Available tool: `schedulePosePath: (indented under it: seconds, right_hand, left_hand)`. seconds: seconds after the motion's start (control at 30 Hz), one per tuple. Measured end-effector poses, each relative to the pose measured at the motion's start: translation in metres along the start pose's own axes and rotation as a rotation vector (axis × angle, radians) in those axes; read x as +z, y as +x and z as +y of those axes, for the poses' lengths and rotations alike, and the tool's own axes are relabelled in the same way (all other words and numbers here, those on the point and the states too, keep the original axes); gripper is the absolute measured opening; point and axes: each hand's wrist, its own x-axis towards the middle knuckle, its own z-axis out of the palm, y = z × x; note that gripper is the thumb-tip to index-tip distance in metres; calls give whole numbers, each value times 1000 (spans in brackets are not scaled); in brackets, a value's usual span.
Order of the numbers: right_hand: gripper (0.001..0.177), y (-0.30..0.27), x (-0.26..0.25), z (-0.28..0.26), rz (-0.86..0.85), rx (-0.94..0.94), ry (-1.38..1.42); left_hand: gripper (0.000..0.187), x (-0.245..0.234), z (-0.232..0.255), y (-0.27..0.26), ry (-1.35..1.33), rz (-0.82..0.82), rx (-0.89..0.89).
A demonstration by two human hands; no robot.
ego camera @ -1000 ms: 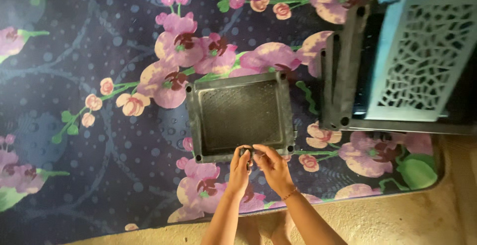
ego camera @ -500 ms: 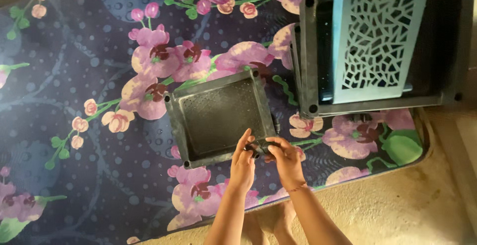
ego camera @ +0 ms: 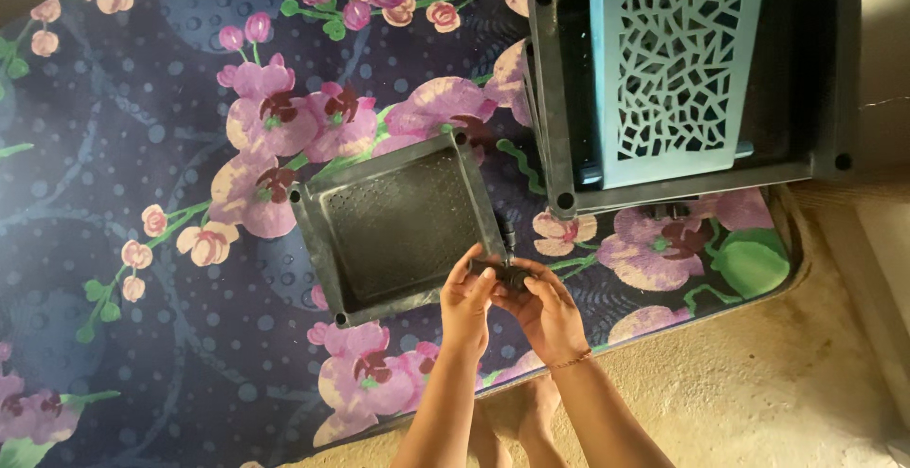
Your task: The person assembles a small plastic storage unit by attaching light blue side panels to a black base tray. They repeatedly pick up, position, and snap the panels into place, then remove and reattach them multiple times.
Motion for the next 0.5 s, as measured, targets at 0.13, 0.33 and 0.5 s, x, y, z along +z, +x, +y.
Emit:
schedulePosePath:
  seconds: [0.13,0.33,0.5]
  right_hand:
    - [36,8,-27,-4,125,-39,-145]
    - [35,36,-100,-5,288,-10,-357]
    - [32,70,-166,11,388,22,-506]
  left_hand:
    - [43,8,-15,8,440,48,128]
    - [38,1,-63,27,1187,136,219]
    - [45,3,-106,46,1440,140,118]
